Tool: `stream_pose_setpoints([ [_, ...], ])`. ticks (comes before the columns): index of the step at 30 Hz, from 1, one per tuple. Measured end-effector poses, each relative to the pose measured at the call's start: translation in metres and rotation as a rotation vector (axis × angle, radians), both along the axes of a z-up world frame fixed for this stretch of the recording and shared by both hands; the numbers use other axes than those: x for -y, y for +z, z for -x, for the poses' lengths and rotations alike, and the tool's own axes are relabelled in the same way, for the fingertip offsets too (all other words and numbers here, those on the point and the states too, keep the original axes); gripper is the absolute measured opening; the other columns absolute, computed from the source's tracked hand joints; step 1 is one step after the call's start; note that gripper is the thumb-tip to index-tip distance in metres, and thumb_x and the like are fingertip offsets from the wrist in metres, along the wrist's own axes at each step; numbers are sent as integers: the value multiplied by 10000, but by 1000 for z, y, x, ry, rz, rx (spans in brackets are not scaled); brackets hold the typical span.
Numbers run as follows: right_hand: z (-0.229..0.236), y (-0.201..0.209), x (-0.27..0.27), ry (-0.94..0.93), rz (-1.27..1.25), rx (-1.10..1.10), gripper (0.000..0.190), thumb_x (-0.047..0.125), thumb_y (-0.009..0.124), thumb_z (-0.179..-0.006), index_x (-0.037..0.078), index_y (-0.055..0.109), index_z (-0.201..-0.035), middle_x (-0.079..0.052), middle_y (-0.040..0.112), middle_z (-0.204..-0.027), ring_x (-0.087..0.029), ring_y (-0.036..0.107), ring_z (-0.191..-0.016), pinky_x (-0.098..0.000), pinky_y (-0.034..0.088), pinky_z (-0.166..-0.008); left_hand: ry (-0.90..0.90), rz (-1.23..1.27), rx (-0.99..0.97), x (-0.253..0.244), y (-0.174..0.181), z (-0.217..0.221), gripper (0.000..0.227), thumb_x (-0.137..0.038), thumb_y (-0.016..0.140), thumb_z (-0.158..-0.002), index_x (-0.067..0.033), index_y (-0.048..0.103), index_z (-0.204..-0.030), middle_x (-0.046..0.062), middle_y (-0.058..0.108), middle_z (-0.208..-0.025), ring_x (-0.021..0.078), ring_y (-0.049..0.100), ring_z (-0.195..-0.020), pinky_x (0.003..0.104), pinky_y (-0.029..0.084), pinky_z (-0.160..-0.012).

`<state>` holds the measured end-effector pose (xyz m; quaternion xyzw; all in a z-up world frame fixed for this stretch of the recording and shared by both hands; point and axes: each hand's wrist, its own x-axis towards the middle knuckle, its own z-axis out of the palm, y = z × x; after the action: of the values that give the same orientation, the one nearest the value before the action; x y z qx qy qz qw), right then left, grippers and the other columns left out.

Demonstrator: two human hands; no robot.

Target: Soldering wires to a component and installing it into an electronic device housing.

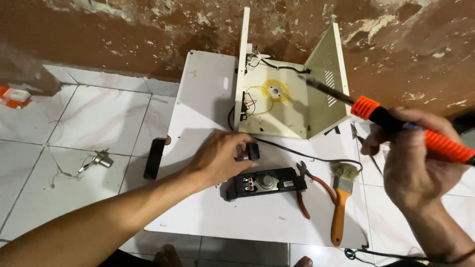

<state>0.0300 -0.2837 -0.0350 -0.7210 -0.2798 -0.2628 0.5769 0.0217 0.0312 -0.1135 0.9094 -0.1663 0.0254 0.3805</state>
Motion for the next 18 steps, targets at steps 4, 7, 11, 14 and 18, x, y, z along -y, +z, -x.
stream_pose_setpoints([
  [4, 1, -1, 5, -98, -145, -52, 325, 330, 462, -1209, 21, 533, -1138, -169, 594, -1032, -216, 513, -547, -295, 444, -491, 29, 38, -167, 2, 1, 2, 550, -298, 872, -789, -118, 703, -1280, 85, 805, -941, 195, 752, -768, 327, 636, -730],
  [7, 5, -5, 3, -156, -61, -95, 261, 239, 478, -1202, 18, 544, -1080, -169, 631, -984, -179, 531, -623, -274, 465, -564, -72, -41, -123, 7, -4, 2, 544, -333, 819, -826, -206, 678, -1336, 40, 739, -1111, 217, 692, -999, 390, 502, -1013],
  [11, 9, 8, -26, -88, 164, 28, 291, 115, 431, -1118, -97, 579, -985, -193, 621, -827, -192, 515, -452, -288, 349, -399, -69, -74, -93, 13, -9, -1, 514, -276, 812, -836, -153, 701, -1322, 55, 708, -1229, 252, 649, -1152, 363, 482, -1036],
  [14, 8, 5, -32, -25, 174, -80, 253, 87, 459, -1082, -116, 582, -993, -138, 510, -628, -164, 457, -432, -268, 332, -412, -63, -137, -159, 14, -15, -7, 533, -238, 804, -849, -143, 675, -1358, 98, 665, -1247, 307, 616, -1195, 417, 486, -1053],
  [18, 2, -5, -31, -77, 308, -97, 265, 57, 471, -1082, -86, 644, -942, -118, 579, -684, -172, 505, -542, -279, 385, -536, -33, -108, -148, 14, -29, -14, 533, -270, 854, -797, -208, 714, -1307, 68, 648, -1197, 272, 596, -1202, 379, 445, -1055],
])
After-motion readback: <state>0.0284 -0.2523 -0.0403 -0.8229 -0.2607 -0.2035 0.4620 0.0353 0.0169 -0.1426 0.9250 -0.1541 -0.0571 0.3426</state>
